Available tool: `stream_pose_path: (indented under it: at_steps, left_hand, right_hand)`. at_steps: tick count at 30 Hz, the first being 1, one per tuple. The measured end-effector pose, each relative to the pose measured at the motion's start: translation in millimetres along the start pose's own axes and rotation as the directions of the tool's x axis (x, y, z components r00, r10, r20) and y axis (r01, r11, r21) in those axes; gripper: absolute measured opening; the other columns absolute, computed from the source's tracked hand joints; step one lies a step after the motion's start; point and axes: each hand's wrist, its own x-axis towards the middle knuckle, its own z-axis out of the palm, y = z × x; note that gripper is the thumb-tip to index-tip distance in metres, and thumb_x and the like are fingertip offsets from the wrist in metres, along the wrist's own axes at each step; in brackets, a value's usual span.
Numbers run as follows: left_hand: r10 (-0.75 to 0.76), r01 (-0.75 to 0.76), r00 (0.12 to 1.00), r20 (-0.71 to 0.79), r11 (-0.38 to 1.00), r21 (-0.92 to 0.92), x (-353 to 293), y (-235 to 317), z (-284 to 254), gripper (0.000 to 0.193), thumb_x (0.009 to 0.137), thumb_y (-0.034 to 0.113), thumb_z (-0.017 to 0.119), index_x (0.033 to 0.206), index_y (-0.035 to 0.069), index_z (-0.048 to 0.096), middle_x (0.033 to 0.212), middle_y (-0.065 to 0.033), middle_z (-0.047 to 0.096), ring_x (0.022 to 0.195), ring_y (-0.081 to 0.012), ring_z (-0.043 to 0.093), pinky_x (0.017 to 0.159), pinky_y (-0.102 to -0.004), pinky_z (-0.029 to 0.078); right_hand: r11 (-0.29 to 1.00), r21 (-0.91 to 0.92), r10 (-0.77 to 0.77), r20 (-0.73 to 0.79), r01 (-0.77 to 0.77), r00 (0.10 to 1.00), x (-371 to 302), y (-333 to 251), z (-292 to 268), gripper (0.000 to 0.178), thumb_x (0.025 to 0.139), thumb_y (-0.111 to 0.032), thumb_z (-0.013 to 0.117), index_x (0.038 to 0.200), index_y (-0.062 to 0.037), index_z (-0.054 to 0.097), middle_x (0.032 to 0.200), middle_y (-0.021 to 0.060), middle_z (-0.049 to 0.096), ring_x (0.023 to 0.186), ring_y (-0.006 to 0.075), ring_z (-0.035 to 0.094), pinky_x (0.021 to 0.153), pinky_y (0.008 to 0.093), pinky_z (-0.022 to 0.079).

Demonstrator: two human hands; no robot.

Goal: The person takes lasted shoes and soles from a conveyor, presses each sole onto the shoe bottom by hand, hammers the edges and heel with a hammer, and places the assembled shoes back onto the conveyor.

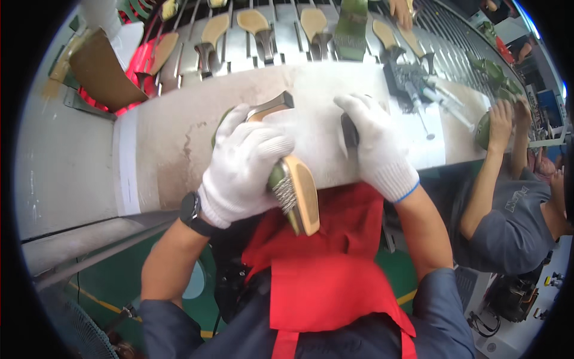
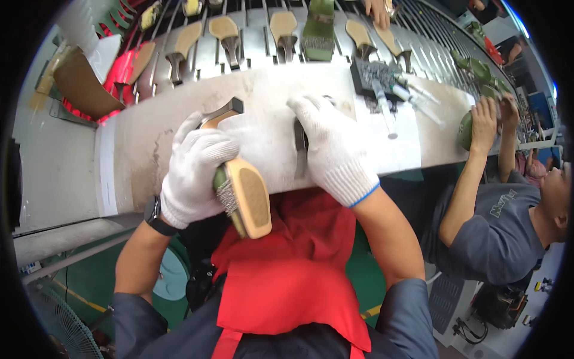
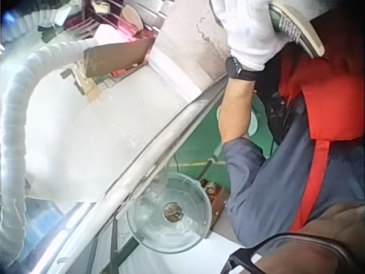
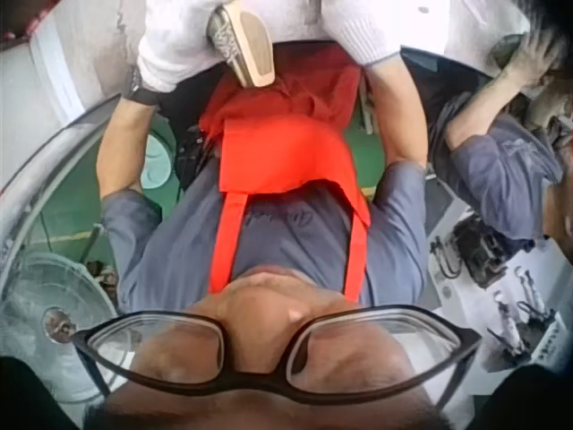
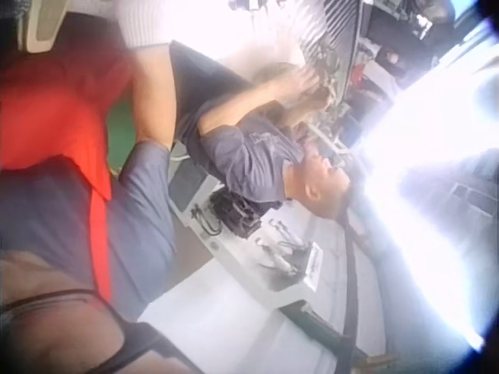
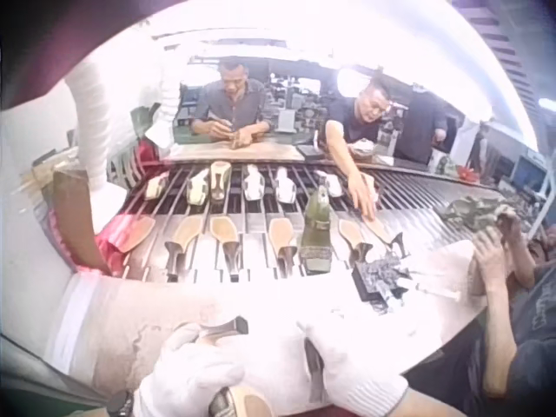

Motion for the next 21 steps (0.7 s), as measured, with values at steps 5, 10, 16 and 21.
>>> stream_pose_path:
  at_steps: [5, 10, 16, 21]
  left_hand:
    - [-0.733, 0.359, 0.679, 0.02, 0.308, -0.881, -22.8, 11.3, -23.3, 0.05, 0.103, 0.042, 0.07, 0.136, 0.004, 0.063, 0.121, -0.0099, 0.072, 0.112, -0.0236, 0.071, 0.106, -0.043, 0.056]
    - [-0.75, 0.17, 0.494, 0.44, -0.413, -0.895, 13.5, 39.3, -25.7, 0.054, 0.119, 0.052, 0.049, 0.131, 0.003, 0.064, 0.111, -0.0071, 0.07, 0.097, -0.0194, 0.068, 0.088, -0.036, 0.057]
    - [-0.683, 0.613, 0.723, -0.107, 0.704, -0.359, -36.3, 12.8, -34.6, 0.047, 0.096, 0.014, 0.077, 0.137, -0.005, 0.065, 0.128, -0.0238, 0.069, 0.118, -0.0421, 0.068, 0.107, -0.0462, 0.053]
    - [-0.441, 0.447, 0.893, -0.088, 0.892, 0.072, -57.9, 12.6, -9.0, 0.047, 0.08, 0.014, 0.085, 0.123, -0.001, 0.071, 0.119, -0.0194, 0.073, 0.113, -0.0421, 0.069, 0.102, -0.0532, 0.054]
  right_hand:
    - [0.972, 0.148, -0.169, -0.105, 0.184, 0.98, -13.9, -42.0, -13.5, 0.07, 0.076, -0.008, 0.086, 0.143, -0.0008, 0.065, 0.143, 0.0307, 0.064, 0.127, 0.0492, 0.067, 0.111, 0.0541, 0.054]
    - [0.811, 0.388, -0.309, -0.35, 0.438, 0.884, 7.5, -85.8, 28.1, 0.081, 0.077, -0.012, 0.09, 0.152, -0.0012, 0.059, 0.144, 0.0339, 0.061, 0.129, 0.05, 0.067, 0.112, 0.0578, 0.052]
    - [-0.09, 0.951, 0.317, 0.309, -0.295, 0.897, 87.3, -103.4, 40.4, 0.048, 0.097, -0.017, 0.077, 0.139, 0.0033, 0.066, 0.113, 0.0101, 0.076, 0.105, 0.0186, 0.072, 0.096, 0.0354, 0.058]
    - [0.154, 0.871, 0.41, 0.373, -0.466, 0.832, 220.5, -136.1, 96.4, 0.029, 0.099, -0.022, 0.074, 0.12, -0.0023, 0.069, 0.097, 0.0054, 0.07, 0.082, 0.0145, 0.067, 0.073, 0.0329, 0.057]
